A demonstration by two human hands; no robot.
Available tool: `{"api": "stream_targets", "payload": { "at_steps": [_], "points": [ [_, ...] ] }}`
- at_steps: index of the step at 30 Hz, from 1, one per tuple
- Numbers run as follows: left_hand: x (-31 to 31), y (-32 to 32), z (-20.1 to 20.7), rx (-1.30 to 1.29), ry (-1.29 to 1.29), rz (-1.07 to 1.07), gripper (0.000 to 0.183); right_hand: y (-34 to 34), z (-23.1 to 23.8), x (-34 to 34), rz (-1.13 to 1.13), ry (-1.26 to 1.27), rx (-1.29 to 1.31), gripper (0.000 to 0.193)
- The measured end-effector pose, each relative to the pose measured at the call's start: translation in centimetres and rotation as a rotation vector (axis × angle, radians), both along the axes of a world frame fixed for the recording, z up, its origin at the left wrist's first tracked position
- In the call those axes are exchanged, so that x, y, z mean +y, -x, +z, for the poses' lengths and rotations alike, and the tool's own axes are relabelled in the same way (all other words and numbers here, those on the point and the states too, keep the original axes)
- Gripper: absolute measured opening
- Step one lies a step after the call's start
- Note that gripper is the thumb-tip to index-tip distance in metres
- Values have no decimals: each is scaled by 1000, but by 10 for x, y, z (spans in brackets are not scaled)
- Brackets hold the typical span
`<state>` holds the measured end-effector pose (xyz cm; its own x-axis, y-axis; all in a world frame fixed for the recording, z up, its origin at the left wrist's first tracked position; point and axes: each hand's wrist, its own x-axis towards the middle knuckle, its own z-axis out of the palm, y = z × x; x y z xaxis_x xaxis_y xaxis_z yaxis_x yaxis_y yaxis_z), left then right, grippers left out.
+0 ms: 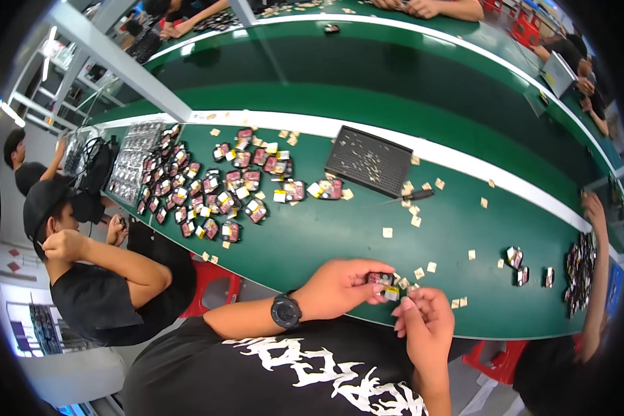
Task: Assembling small components into smartwatch bodies on a production line.
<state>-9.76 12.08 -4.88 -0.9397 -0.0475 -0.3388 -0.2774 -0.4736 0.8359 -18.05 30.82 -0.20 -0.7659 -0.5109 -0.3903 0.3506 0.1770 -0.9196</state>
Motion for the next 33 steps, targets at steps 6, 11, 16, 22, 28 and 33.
{"api": "stream_targets", "payload": {
  "at_steps": [6, 11, 16, 22, 28, 33],
  "points": [
    [-3, -2, 13, -80, 82, 49, 36, 5, 4, -7, 100, 8, -214, 13],
    [1, 0, 8, -59, 96, 80, 35, 7, 3, -11, 100, -25, -285, 16],
    [1, -4, 7, 8, 342, 51, 37, 9, -1, -14, 111, -43, -333, 17],
    [0, -4, 10, 127, 586, 60, 36, 7, -5, -14, 120, -60, -334, 16],
    [-4, -5, 11, -3, 430, 20, 34, -7, -7, -19, 47, -73, -218, 17],
    [-7, -4, 9, -43, 285, 2, 33, -5, -4, -15, 114, -103, -106, 18]
  ]
}}
